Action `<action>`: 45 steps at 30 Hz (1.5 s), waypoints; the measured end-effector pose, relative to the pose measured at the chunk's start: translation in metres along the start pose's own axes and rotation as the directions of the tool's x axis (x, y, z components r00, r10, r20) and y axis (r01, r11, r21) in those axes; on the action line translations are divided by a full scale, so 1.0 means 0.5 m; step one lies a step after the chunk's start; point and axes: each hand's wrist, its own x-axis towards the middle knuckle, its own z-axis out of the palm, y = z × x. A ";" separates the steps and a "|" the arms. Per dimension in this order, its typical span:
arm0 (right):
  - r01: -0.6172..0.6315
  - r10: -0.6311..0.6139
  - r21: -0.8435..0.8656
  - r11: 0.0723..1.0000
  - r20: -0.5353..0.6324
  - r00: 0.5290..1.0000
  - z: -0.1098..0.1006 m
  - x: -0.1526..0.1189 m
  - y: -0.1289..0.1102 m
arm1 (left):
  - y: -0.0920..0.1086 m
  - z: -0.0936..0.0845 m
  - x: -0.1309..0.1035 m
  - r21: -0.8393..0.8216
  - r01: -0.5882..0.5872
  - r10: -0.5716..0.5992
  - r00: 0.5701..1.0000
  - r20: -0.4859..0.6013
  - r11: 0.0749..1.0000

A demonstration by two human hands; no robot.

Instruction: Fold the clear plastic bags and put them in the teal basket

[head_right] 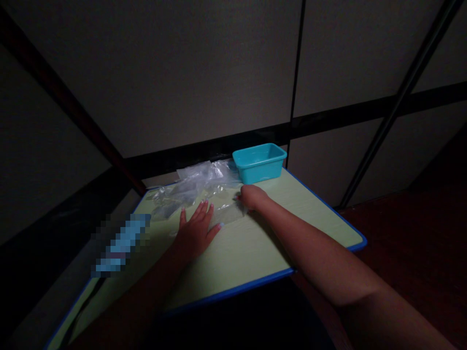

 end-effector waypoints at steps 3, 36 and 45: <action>0.003 -0.004 -0.009 1.000 -0.012 1.000 0.000 0.001 -0.001 | 0.007 0.007 0.003 -0.036 -0.018 0.020 0.998 0.055 0.999; 0.083 0.056 0.730 0.679 -0.164 0.985 -0.020 -0.020 -0.015 | 0.013 0.010 0.003 -0.099 -0.070 0.082 0.989 0.123 0.993; 0.039 -0.015 0.966 0.256 -0.037 0.999 -0.011 -0.036 -0.050 | 0.012 0.004 0.002 -0.174 -0.070 0.095 0.986 0.140 0.982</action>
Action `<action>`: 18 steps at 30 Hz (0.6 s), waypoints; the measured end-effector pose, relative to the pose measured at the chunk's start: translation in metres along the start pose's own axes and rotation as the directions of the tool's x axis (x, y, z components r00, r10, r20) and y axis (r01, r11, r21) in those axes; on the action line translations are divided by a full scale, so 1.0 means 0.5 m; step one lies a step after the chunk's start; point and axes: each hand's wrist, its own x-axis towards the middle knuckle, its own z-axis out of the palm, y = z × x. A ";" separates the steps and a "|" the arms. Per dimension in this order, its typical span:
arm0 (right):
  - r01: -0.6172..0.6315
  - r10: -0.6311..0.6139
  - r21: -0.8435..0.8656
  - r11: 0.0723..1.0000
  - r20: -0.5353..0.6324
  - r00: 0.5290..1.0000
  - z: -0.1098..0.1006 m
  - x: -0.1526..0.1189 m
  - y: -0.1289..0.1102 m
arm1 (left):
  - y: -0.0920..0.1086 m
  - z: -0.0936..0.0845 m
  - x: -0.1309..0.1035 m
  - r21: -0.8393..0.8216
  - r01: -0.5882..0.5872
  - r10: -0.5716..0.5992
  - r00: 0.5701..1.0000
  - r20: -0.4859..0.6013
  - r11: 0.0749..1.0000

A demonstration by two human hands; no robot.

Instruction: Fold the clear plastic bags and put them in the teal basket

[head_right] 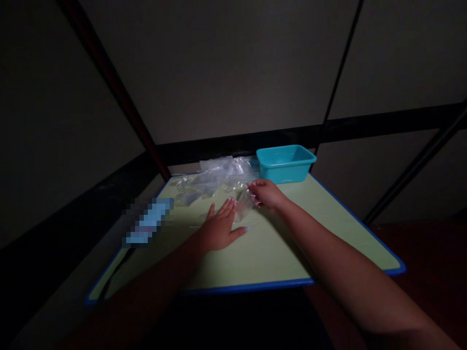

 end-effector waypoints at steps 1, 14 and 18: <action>-0.010 0.009 0.041 0.999 0.020 1.000 0.004 -0.003 0.001 | 0.000 -0.001 0.000 -0.018 -0.001 0.001 1.000 0.002 1.000; 0.012 -0.011 0.228 0.973 -0.008 1.000 0.031 -0.005 0.006 | -0.003 -0.002 -0.004 -0.151 -0.052 0.052 0.999 -0.006 0.987; 0.039 -0.052 0.309 0.950 0.033 0.998 0.044 -0.005 0.014 | -0.003 -0.002 -0.003 -0.185 -0.061 0.061 0.998 -0.007 0.981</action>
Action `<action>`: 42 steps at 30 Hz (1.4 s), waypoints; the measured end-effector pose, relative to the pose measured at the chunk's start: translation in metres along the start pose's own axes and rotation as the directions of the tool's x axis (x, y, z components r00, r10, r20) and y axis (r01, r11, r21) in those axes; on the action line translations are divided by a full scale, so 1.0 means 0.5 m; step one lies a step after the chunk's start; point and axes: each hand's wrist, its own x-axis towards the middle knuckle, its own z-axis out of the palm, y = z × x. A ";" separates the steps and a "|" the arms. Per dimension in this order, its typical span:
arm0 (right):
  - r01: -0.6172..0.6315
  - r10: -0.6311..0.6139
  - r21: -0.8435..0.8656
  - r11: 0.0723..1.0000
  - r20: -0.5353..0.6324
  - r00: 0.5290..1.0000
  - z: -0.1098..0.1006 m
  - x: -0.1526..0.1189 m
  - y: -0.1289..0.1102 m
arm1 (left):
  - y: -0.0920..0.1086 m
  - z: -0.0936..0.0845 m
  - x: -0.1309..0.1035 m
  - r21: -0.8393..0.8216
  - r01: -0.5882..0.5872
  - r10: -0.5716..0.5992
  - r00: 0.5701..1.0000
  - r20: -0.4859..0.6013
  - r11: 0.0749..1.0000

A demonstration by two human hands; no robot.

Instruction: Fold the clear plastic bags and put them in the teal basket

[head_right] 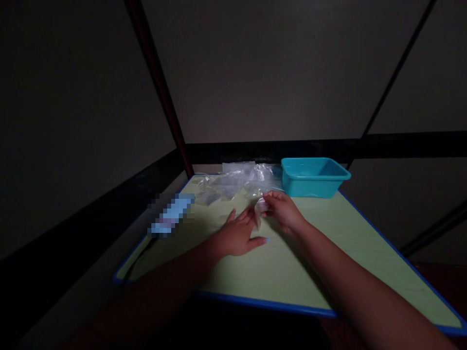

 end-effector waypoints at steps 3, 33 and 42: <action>-0.014 0.012 0.059 0.998 0.041 0.999 0.005 0.001 0.007 | 0.000 -0.001 0.000 -0.011 -0.010 0.009 1.000 -0.013 1.000; -0.017 0.011 0.044 0.999 0.131 0.991 0.003 -0.001 0.027 | 0.007 -0.012 -0.008 0.070 -0.038 0.045 0.993 -0.105 0.997; -0.009 -0.002 0.055 0.998 0.189 0.982 0.003 -0.007 0.026 | 0.010 -0.026 0.000 -0.017 0.035 -0.038 0.979 -0.202 0.999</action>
